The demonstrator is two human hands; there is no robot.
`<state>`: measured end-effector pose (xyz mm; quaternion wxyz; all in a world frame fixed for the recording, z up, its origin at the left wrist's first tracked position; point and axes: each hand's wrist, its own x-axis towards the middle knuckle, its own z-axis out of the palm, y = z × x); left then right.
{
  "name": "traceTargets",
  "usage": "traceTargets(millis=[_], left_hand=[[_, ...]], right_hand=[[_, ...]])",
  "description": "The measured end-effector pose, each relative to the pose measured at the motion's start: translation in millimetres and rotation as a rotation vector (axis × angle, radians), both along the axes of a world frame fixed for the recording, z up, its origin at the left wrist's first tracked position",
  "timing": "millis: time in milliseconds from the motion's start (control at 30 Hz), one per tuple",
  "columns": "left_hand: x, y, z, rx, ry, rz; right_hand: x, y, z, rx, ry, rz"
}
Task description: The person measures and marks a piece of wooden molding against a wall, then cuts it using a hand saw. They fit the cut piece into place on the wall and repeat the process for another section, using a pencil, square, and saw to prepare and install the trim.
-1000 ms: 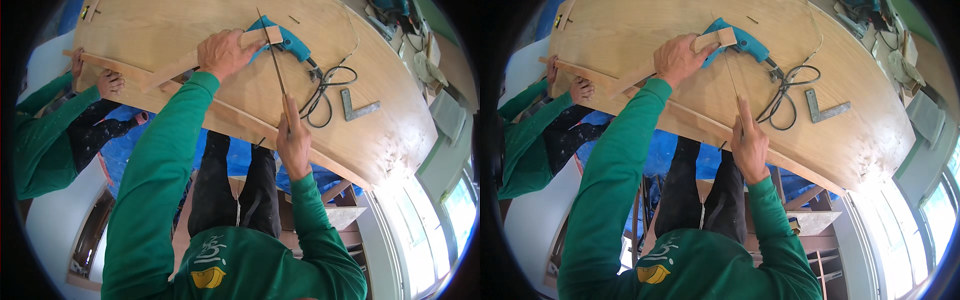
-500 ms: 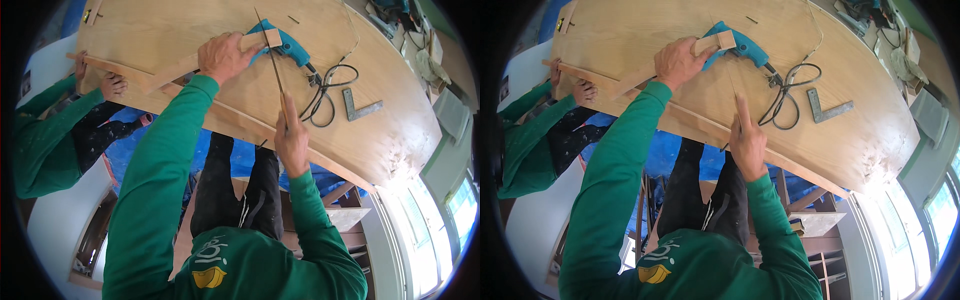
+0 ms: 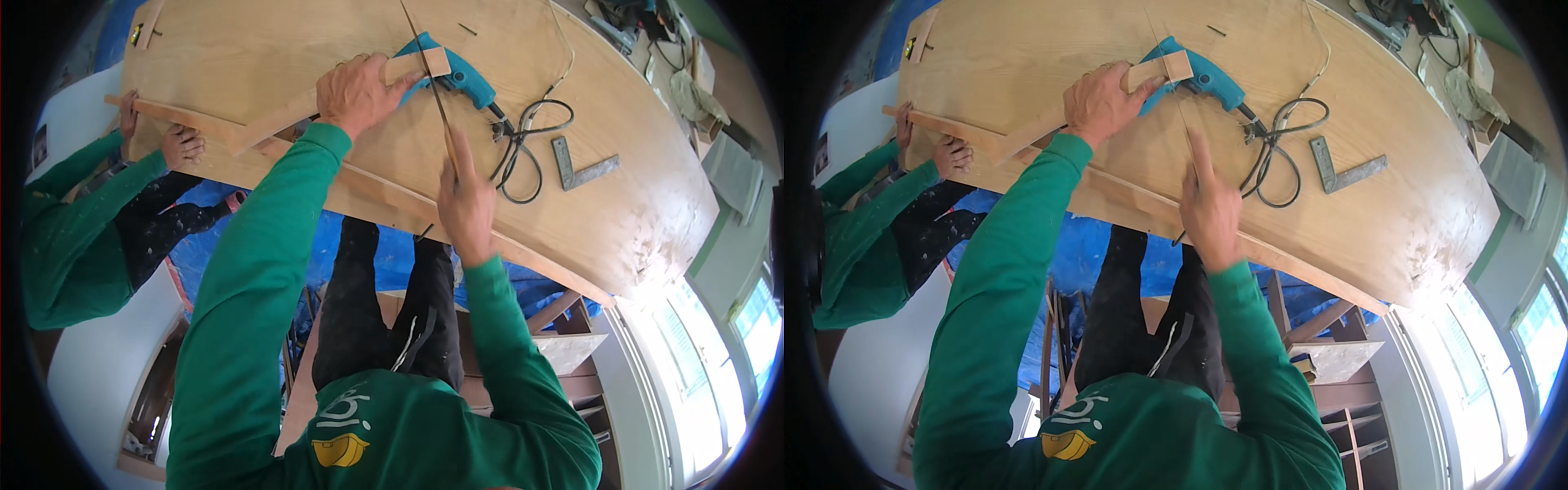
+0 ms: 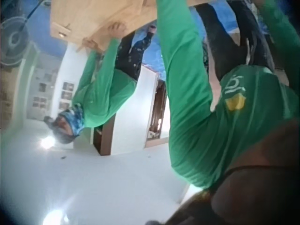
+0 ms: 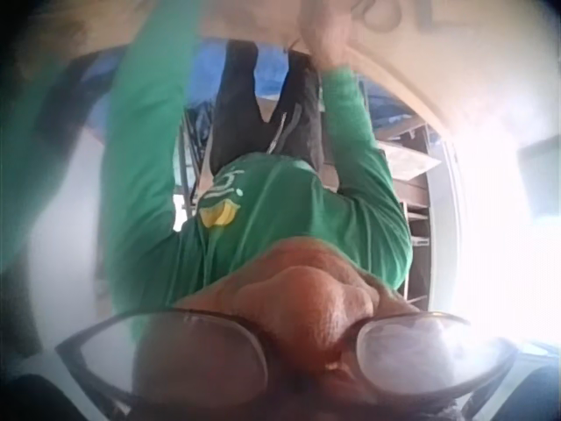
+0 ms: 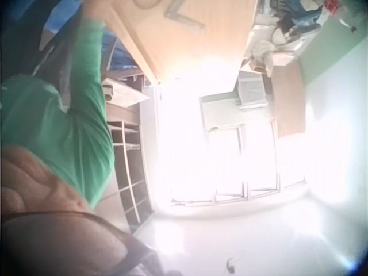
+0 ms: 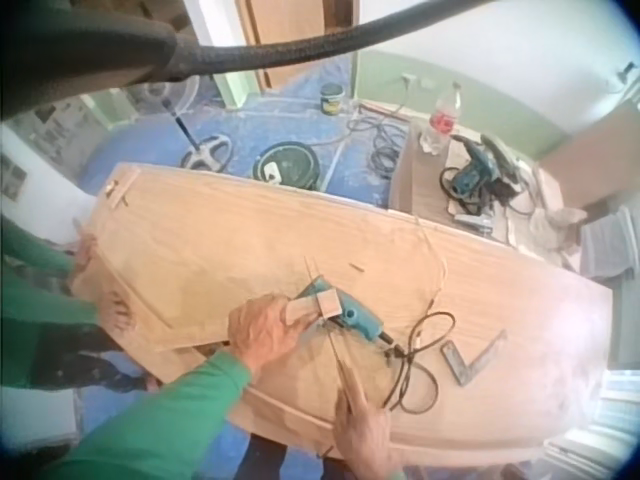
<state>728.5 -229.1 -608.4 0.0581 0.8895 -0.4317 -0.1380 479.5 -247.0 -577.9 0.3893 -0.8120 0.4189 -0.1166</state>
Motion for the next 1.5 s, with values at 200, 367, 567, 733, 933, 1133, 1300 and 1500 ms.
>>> traceTargets(millis=[200,367,567,733,933,1133,1300,1500], left_hand=[[-2,8,2,0.011,0.038,0.033],[-2,7,1,-0.028,0.005,0.019],[-4,1,8,-0.006,-0.005,-0.037],[-3,8,2,-0.039,0.048,-0.002],[-3,4,0,-0.043,-0.004,-0.007],[-1,9,-1,-0.013,0.014,-0.008],[-4,10,-1,-0.035,-0.005,-0.018],[1,-2,3,-0.013,0.0,-0.016]], right_hand=[[-11,7,8,0.028,0.035,0.028],[-57,26,14,0.045,0.003,0.02],[28,-21,-3,0.006,-0.023,0.036],[-56,28,11,0.009,-0.049,0.029],[6,-4,-2,0.029,0.0,0.022],[-30,17,8,0.048,0.032,0.004],[-63,36,4,0.056,0.015,-0.016],[26,-16,-16,0.022,-0.034,-0.009]])
